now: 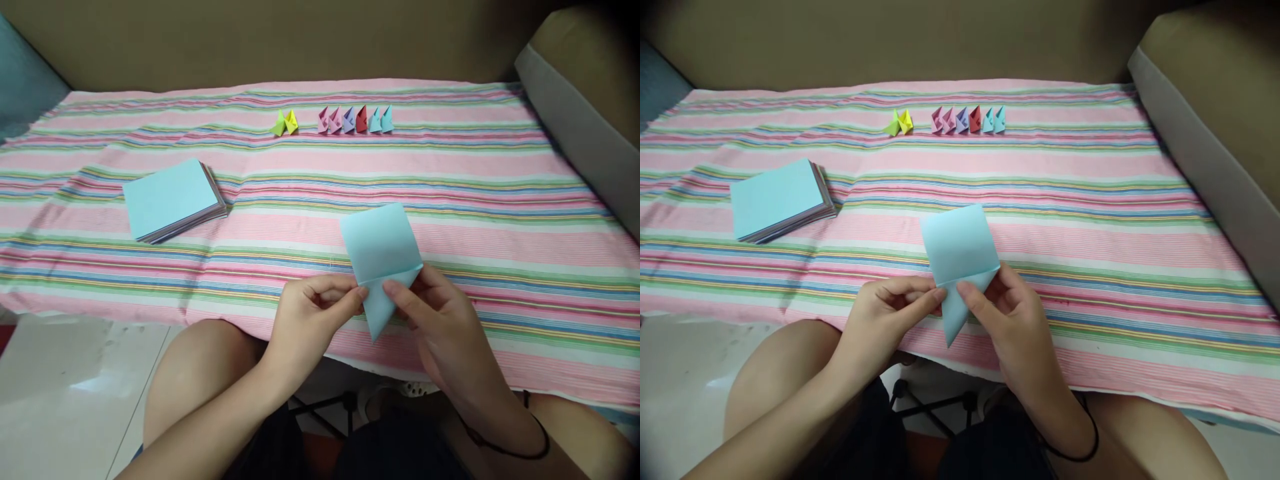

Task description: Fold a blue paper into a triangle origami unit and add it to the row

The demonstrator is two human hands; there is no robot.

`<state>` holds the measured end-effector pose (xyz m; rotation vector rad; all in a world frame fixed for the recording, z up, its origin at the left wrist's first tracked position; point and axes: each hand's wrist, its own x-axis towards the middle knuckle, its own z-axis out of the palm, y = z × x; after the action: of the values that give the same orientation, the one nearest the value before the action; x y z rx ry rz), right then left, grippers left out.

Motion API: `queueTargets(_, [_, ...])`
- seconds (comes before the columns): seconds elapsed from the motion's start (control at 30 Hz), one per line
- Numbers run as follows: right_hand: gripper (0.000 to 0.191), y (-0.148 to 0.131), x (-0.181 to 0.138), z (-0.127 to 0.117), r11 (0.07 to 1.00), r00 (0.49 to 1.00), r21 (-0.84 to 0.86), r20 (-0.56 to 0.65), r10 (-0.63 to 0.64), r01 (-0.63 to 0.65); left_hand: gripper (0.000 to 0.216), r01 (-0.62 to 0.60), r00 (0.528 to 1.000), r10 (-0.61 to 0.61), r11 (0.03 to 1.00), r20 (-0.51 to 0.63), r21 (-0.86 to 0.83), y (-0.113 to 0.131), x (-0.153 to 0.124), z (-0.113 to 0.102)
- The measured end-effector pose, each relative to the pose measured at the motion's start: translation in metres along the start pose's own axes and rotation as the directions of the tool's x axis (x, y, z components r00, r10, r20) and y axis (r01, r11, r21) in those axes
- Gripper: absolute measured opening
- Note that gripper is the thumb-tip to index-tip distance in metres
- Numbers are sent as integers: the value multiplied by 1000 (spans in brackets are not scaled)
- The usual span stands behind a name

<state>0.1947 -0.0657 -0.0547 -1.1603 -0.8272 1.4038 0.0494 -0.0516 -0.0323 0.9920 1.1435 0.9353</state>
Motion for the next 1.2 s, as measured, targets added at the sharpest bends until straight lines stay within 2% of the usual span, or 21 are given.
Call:
queueTargets(0.2, [14, -1, 0, 0, 999, 1000, -32, -26, 15, -16, 6, 14, 1000, -14, 1000, -17, 7, -1, -1, 1])
queueTargets(0.5, [15, -3, 0, 1, 1000, 999, 18, -35, 25, -24, 8, 26, 999, -26, 999, -23, 32, 0, -1, 0])
queueTargets(0.97, [16, -4, 0, 1, 999, 998, -31, -57, 31, -32, 10, 34, 999, -34, 998, -11, 48, 1, -2, 0])
queueTargets(1.07, [16, -4, 1, 0, 998, 998, -38, -34, 45, -46, 10, 36, 999, -35, 998, -16, 55, 2, -2, -1])
queueTargets(1.2, [16, -3, 3, -4, 992, 990, -73, 87, 106, -100, 10, 20, 1000, -19, 998, -3, 56, 4, -2, -3])
